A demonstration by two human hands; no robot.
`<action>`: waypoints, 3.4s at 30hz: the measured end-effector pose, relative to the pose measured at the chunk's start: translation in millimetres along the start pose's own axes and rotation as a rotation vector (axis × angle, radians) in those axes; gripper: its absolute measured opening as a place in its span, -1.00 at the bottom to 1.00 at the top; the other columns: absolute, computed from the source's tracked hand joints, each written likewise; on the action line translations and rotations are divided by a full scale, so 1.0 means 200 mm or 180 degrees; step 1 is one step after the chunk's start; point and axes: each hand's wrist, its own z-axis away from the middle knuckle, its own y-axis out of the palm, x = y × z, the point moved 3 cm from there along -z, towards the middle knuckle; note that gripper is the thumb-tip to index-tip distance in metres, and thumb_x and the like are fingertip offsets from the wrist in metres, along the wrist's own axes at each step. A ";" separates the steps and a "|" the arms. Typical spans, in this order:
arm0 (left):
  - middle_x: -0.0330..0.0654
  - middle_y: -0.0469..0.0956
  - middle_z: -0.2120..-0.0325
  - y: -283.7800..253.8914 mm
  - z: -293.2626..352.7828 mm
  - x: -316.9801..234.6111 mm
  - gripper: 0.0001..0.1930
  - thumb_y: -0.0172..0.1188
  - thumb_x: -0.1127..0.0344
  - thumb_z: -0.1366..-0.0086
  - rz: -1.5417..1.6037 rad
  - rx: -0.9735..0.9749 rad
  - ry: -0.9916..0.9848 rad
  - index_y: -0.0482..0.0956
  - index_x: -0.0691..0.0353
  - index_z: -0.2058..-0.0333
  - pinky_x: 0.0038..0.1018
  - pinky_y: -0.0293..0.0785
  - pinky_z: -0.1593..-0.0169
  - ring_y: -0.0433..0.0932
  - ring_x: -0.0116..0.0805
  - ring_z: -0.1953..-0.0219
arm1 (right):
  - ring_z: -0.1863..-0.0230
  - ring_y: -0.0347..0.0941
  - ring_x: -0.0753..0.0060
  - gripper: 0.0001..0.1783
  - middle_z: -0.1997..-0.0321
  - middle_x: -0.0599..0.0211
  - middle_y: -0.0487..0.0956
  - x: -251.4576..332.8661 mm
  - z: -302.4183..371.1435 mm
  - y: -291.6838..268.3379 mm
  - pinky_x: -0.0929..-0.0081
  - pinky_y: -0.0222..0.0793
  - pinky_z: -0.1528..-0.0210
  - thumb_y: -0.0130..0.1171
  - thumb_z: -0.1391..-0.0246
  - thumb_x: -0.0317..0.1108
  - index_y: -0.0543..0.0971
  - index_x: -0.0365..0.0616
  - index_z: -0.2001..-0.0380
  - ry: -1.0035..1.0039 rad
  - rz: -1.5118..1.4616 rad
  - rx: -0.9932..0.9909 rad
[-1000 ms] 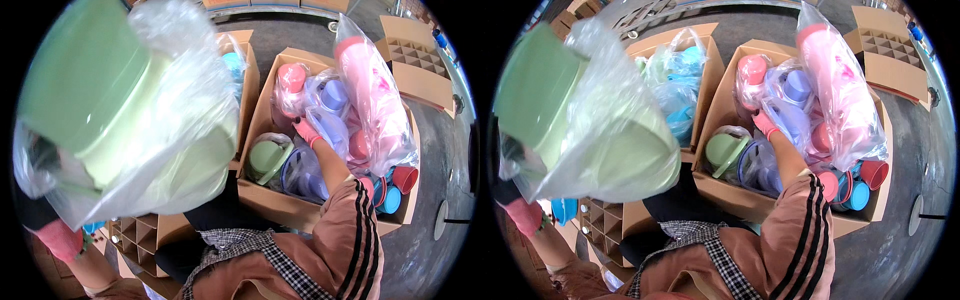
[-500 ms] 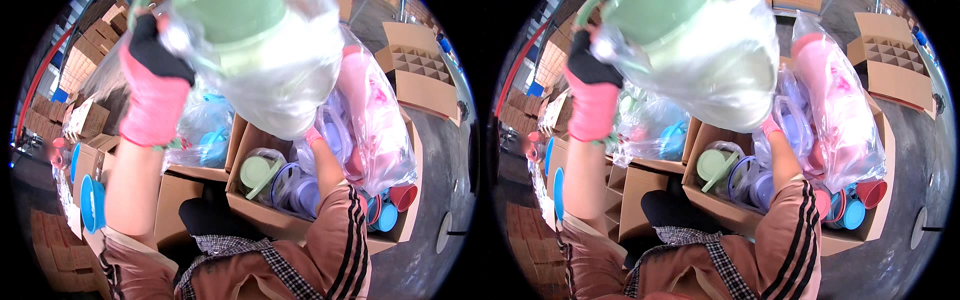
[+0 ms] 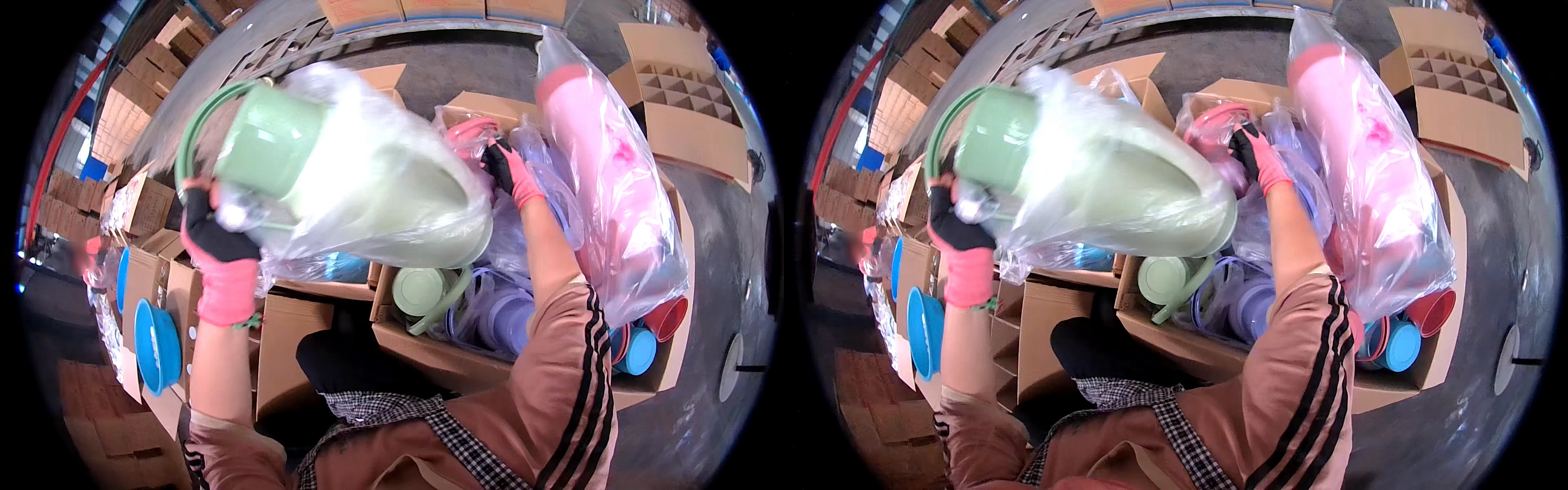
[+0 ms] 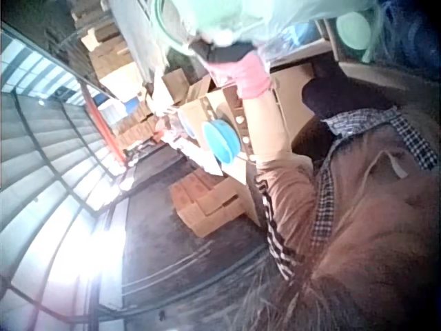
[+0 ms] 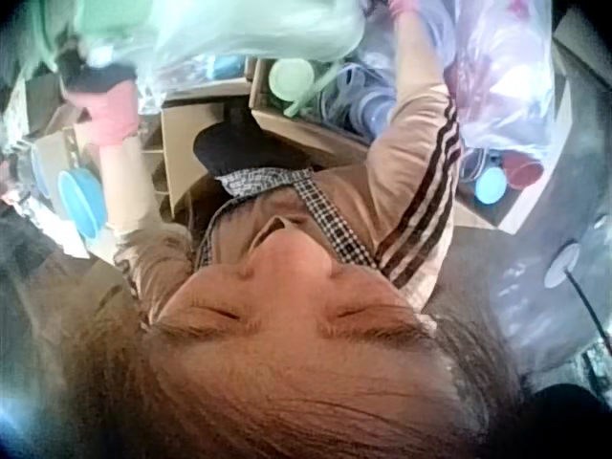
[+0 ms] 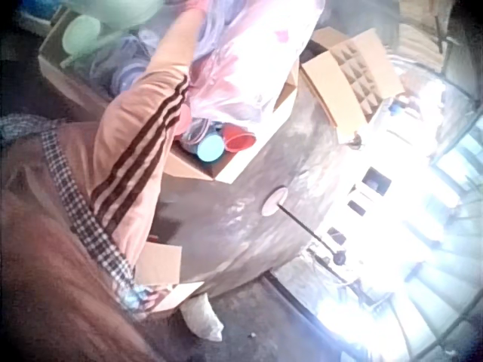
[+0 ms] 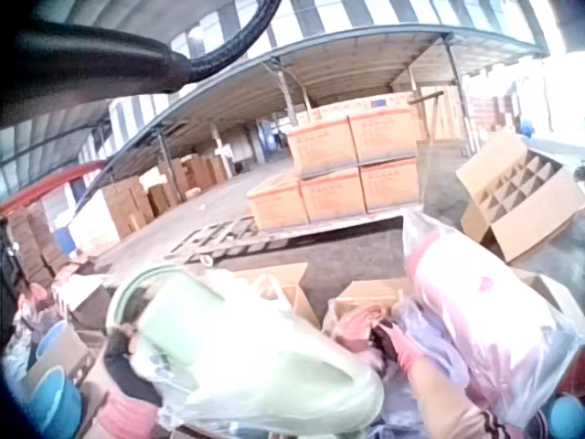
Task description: The person sits on the floor in a warehouse and packs plastic kitchenware into cardboard boxes. They unwrap pink and green thermos flasks and matching cups from plastic bags, inspect the items, and place them into boxes. The person also handles a blue basin and stacks the items.
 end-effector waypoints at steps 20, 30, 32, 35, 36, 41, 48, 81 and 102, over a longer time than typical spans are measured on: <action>-0.33 0.36 0.60 0.15 0.57 1.10 -0.86 0.13 0.35 -0.10 -0.0217 0.0530 -0.3078 0.41 0.20 0.37 -0.62 0.23 0.58 0.31 -0.53 0.62 | 0.19 0.33 0.42 -0.42 0.19 0.27 0.45 -0.21 0.42 0.06 0.53 0.21 0.10 -0.05 -0.05 0.04 0.36 -0.27 0.07 -0.0272 0.0422 -0.0471; -0.22 0.40 0.32 -0.15 0.71 0.68 -0.60 0.13 0.32 -0.11 -0.1934 0.1740 -0.1620 0.29 0.35 0.10 -0.57 0.29 0.11 0.36 -0.47 0.22 | 0.05 0.32 0.31 -0.44 0.09 0.12 0.43 -0.32 0.66 0.11 0.44 0.20 0.00 0.06 0.00 -0.12 0.30 -0.27 0.01 0.0540 0.1889 0.0296; -0.01 0.37 0.12 -0.25 0.81 0.44 -0.50 0.18 0.27 -0.06 -0.3160 0.2106 -0.0859 0.28 0.37 0.06 -0.39 0.24 -0.02 0.33 -0.12 0.03 | 0.01 0.28 -0.02 -0.42 0.11 -0.06 0.40 -0.23 0.76 0.15 0.34 0.16 -0.04 0.14 0.10 -0.09 0.34 -0.24 0.06 0.0299 0.2964 0.0007; 0.03 0.37 0.13 -0.51 0.96 0.20 -0.54 0.18 0.38 0.00 -0.3597 0.2398 -0.0544 0.31 0.37 0.10 -0.34 0.24 -0.02 0.31 -0.02 0.04 | 0.09 0.29 -0.04 -0.40 0.20 -0.09 0.38 0.37 1.09 0.48 0.24 0.16 -0.01 0.23 0.24 -0.18 0.34 -0.32 0.13 -0.1605 0.3656 -0.0403; 0.05 0.36 0.13 -0.61 1.03 0.16 -0.55 0.18 0.41 0.02 -0.3829 0.2296 -0.0544 0.32 0.37 0.11 -0.32 0.25 -0.01 0.31 0.00 0.05 | 0.11 0.28 -0.05 -0.38 0.23 -0.10 0.36 0.53 1.18 0.47 0.20 0.15 0.00 0.25 0.29 -0.21 0.34 -0.33 0.15 -0.2254 0.4237 -0.0848; 0.07 0.34 0.17 -0.91 1.29 0.06 -0.59 0.12 0.47 0.02 -0.3599 0.1519 -0.0795 0.30 0.38 0.13 -0.31 0.24 0.00 0.32 0.01 0.09 | 0.05 0.20 -0.19 -0.15 0.02 -0.16 0.24 0.90 1.40 -0.02 0.11 0.09 -0.04 0.31 0.41 -0.08 0.25 -0.35 0.05 -0.1123 0.6521 -0.3071; 0.06 0.35 0.21 -1.00 1.53 0.15 -0.62 0.11 0.46 0.02 -0.3244 0.1406 -0.0819 0.32 0.38 0.17 -0.32 0.25 0.03 0.33 0.03 0.14 | 0.64 0.35 0.47 -0.79 0.61 0.33 0.45 0.49 1.70 -0.81 0.52 0.30 0.56 0.16 0.13 -0.34 0.48 -0.30 0.46 0.0406 0.0918 -0.3052; 0.02 0.12 -0.06 -1.30 1.33 -0.13 0.07 0.41 0.16 0.29 0.1334 -0.0463 -0.0839 -0.10 0.33 -0.14 -0.33 0.11 -0.12 0.13 -0.14 -0.11 | 0.43 0.42 0.37 -0.71 0.49 0.17 0.50 0.61 2.32 3.06 0.43 0.31 0.38 0.00 -0.02 -0.24 0.39 -0.28 0.31 -0.1597 0.0318 0.3581; 0.03 0.16 -0.03 -1.73 2.68 -0.07 -0.02 0.32 0.11 0.13 0.0111 -0.2957 -0.1059 -0.14 0.35 -0.13 -0.34 0.17 -0.08 0.19 -0.21 -0.07 | 0.21 0.35 0.46 -0.52 0.28 0.23 0.44 0.07 2.72 2.92 0.45 0.28 0.13 0.11 0.08 -0.44 0.28 -0.26 0.04 0.0701 0.0761 0.6586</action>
